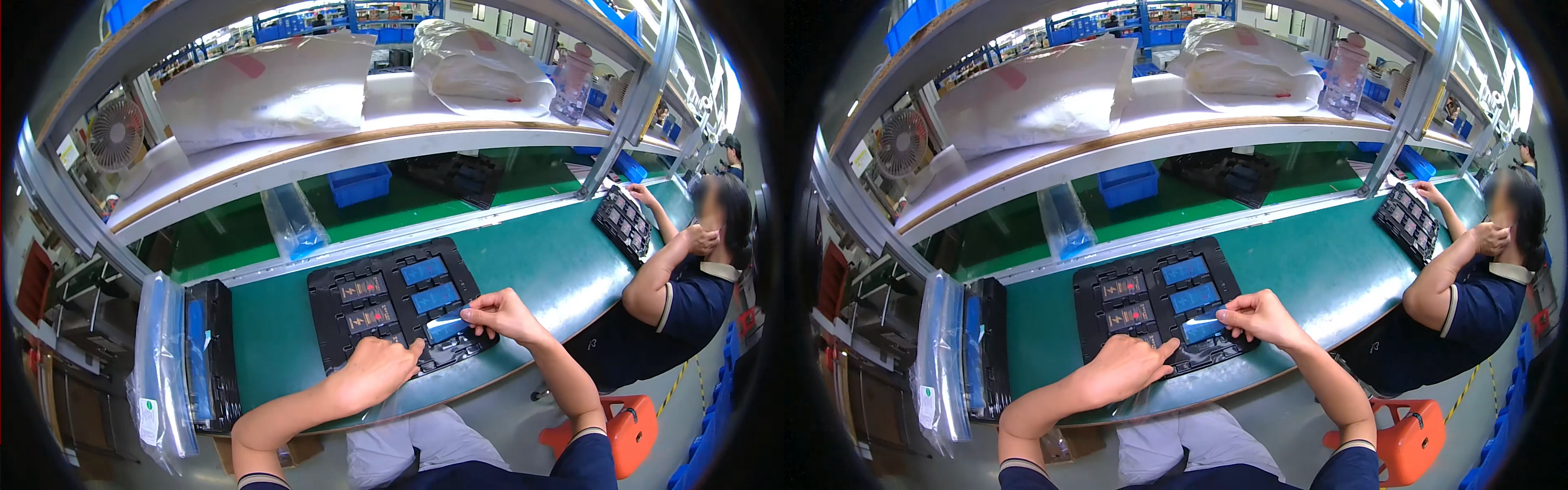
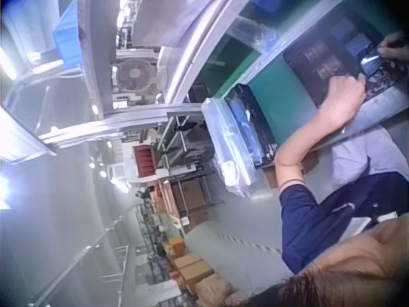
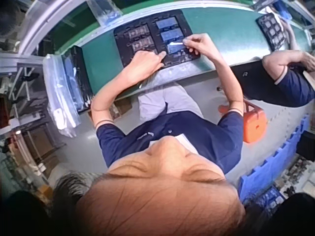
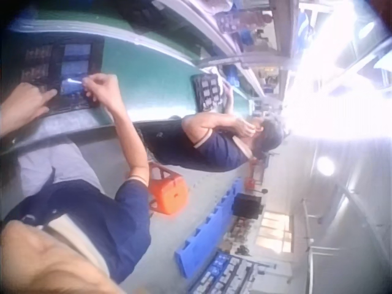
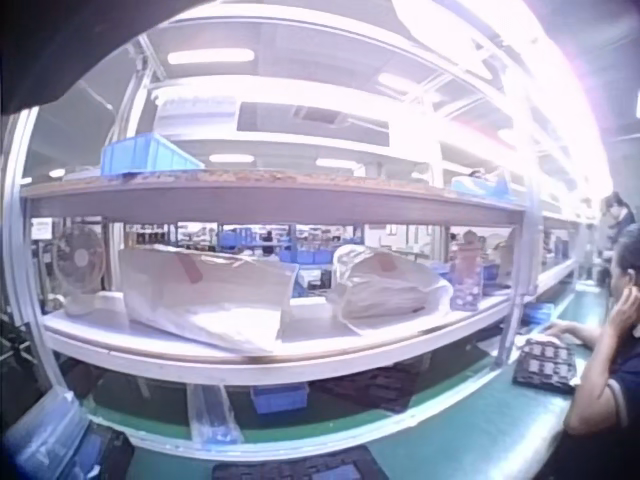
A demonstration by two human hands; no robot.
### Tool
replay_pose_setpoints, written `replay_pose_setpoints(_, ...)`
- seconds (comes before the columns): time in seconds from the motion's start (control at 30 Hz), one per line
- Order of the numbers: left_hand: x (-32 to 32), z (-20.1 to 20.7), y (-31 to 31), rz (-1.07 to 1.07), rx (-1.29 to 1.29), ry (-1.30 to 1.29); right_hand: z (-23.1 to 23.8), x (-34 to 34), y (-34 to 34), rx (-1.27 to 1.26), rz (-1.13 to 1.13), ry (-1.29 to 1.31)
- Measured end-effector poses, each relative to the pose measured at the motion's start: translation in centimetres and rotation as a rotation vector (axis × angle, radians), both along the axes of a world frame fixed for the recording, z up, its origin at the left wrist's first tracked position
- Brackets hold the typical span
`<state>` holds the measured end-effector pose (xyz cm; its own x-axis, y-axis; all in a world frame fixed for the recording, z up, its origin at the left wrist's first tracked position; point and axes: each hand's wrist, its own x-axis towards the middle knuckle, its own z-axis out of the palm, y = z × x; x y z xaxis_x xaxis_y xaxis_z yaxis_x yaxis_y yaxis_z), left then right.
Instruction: Placing electronic components into a protective tray and applying film layers.
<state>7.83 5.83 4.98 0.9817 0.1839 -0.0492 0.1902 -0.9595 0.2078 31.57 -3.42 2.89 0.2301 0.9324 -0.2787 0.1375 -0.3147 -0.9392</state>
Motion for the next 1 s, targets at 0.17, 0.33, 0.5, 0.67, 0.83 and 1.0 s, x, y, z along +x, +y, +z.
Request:
replay_pose_setpoints(0.17, -0.1, 0.0, -0.2, 0.027, -0.01, 0.001, -0.5, -0.4, 0.2, -0.009, -0.04, -0.066)
replay_pose_setpoints(0.33, 0.1, 0.2, -0.5, 0.048, -0.001, 0.014, -0.6, -0.6, -0.1, -0.009, -0.036, -0.117)
replay_pose_setpoints(0.5, 0.1, 0.3, -0.5, 0.059, -0.012, 0.039, -0.5, -0.7, 0.1, -0.017, -0.032, -0.143)
replay_pose_setpoints(0.67, 0.0, 0.8, -0.4, 0.03, -0.008, 0.023, -0.3, -1.0, -0.1, -0.014, -0.054, -0.173)
replay_pose_setpoints(0.83, 0.1, 1.1, -0.2, 0.023, -0.014, 0.021, -0.1, -1.2, -0.1, -0.015, -0.058, -0.184)
replay_pose_setpoints(1.0, 0.1, 1.2, -0.1, 0.023, -0.041, 0.021, -0.1, -1.2, -0.1, -0.011, -0.062, -0.182)
